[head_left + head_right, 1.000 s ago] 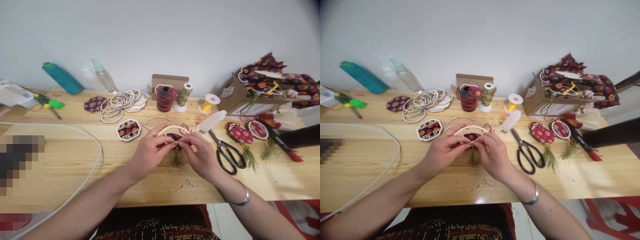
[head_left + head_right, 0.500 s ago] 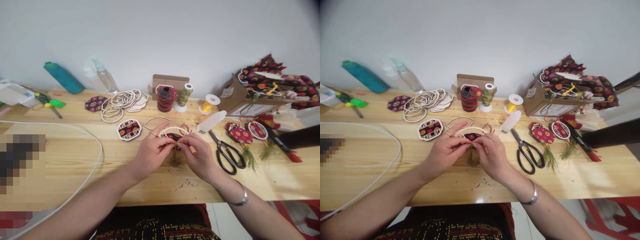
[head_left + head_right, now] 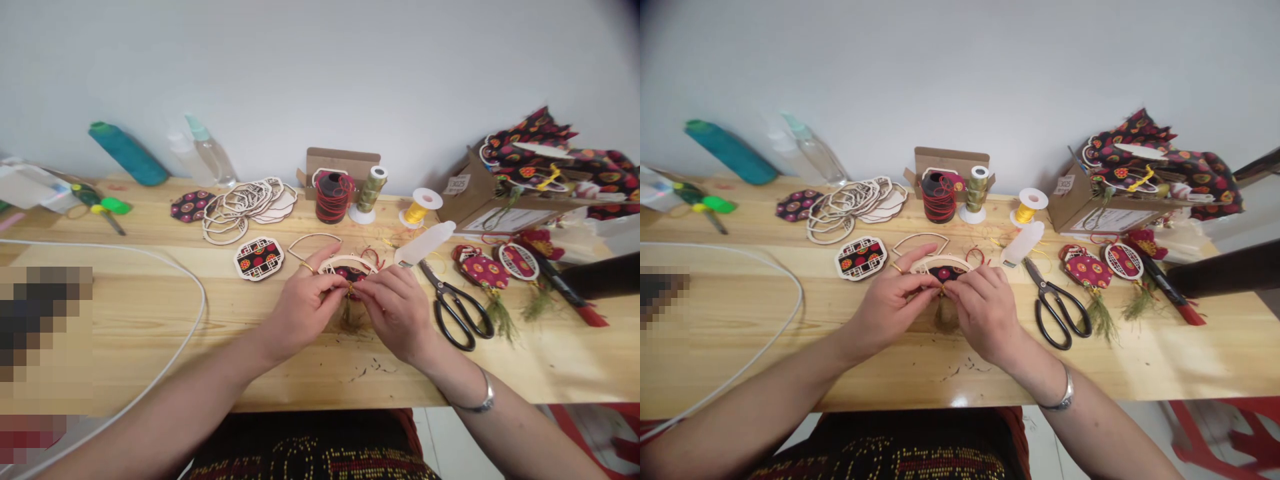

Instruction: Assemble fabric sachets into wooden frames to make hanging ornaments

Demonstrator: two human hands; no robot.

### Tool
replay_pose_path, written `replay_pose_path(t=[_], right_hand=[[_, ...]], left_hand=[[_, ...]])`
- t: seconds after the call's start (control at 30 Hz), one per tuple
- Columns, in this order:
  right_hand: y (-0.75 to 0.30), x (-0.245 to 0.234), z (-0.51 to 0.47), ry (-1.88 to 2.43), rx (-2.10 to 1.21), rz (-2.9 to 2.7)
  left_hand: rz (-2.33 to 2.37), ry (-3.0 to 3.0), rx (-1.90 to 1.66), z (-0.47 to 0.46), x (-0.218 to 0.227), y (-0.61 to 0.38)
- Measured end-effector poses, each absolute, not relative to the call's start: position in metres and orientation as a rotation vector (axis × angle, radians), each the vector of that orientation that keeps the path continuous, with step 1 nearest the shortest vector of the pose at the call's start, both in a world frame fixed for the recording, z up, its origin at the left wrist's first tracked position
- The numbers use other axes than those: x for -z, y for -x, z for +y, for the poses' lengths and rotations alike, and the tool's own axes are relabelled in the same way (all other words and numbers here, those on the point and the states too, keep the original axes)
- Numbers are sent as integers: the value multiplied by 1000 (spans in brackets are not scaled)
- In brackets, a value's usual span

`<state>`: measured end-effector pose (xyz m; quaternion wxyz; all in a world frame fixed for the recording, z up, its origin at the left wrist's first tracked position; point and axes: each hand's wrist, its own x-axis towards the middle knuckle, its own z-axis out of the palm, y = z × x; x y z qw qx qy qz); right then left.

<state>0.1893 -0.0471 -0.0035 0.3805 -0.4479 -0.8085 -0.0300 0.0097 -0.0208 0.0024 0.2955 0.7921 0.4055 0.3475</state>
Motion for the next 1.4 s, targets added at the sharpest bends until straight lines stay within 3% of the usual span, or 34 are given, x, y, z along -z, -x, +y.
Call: replay_pose_path(t=[0.43, 0.8, 1.4], right_hand=[[-193, 0, -50, 1053, 491, -2366], [-187, -3, -48, 1331, -453, -1936], [-188, -1, -47, 1307, -473, -1866]], left_hand=[[1091, -2115, -903, -21, -5, -10], [1067, -2191, -989, -22, -2, -11], [1047, -2152, -1007, -23, -3, -13]])
